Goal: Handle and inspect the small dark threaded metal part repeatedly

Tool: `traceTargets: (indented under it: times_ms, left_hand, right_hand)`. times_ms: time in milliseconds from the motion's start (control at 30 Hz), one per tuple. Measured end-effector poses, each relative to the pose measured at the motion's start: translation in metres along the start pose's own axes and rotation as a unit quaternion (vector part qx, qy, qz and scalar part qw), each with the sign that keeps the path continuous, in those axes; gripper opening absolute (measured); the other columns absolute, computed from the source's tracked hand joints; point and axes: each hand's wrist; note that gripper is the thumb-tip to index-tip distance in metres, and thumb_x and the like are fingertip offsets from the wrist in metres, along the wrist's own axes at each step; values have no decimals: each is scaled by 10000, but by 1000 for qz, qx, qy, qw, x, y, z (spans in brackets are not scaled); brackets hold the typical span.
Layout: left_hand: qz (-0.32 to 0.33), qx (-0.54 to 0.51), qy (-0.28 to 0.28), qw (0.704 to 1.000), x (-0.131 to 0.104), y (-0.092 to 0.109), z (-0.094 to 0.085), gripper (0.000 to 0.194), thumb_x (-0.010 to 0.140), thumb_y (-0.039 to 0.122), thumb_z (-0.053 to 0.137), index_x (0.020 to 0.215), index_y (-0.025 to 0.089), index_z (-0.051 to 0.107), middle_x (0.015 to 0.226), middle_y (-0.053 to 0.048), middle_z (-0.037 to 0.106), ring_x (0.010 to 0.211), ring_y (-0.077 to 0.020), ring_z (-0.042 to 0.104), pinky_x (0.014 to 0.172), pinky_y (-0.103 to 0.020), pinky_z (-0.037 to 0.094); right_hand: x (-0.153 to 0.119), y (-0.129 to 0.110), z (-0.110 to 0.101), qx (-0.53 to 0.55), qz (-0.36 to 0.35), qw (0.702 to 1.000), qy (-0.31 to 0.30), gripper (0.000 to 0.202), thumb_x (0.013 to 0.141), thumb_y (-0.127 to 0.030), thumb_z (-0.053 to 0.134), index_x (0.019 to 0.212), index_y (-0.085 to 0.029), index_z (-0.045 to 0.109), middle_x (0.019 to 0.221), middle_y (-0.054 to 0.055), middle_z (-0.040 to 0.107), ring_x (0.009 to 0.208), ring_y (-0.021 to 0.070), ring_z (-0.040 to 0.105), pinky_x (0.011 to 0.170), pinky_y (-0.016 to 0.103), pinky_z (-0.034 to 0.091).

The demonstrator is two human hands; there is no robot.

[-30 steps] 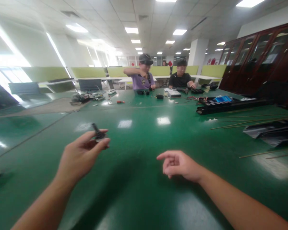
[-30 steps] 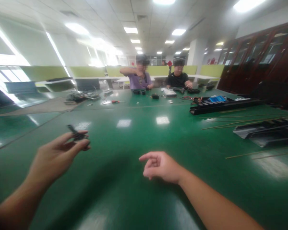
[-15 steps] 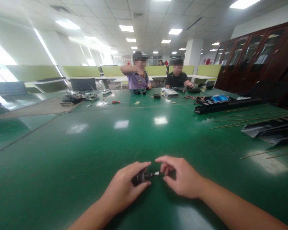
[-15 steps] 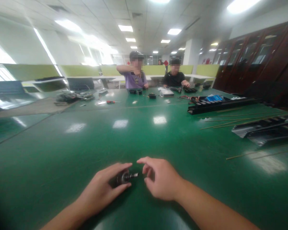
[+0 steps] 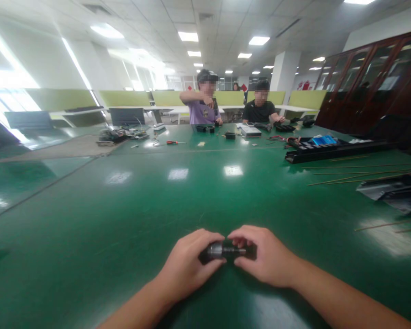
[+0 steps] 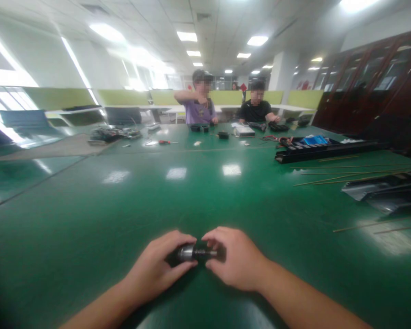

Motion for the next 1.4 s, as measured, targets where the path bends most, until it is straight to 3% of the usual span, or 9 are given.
traceTargets:
  times_ms: [300, 733, 1400]
  left_hand:
    - [9, 13, -16, 1000, -1, 6, 1, 288, 823, 240, 741, 1087, 247, 626, 941, -4, 714, 827, -159, 661, 745, -263, 498]
    - [38, 21, 7, 999, -3, 1, 5, 320, 824, 297, 752, 1111, 239, 621, 890, -10, 697, 775, -162, 637, 702, -258, 486]
    - [31, 24, 6, 999, -1, 2, 3, 287, 843, 306, 725, 1103, 232, 627, 887, -18, 694, 779, -165, 636, 714, -261, 490]
  right_hand:
    - [0, -2, 2, 3, -15, 1000, 1, 308, 713, -105, 717, 1000, -212, 687, 903, 14, 702, 797, 176, 640, 735, 282, 483]
    - [-1, -4, 2, -31, -13, 999, -6, 253, 739, -126, 707, 973, -221, 695, 897, 11, 712, 800, 182, 645, 744, 290, 474]
    - [-2, -5, 2, -21, -34, 999, 0, 260, 760, -128, 699, 1002, -223, 703, 928, 11, 716, 828, 179, 644, 760, 287, 476]
Point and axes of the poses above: each hand's wrist, its own x-axis towards the middle knuckle, its own z-axis out of the palm, y = z × x
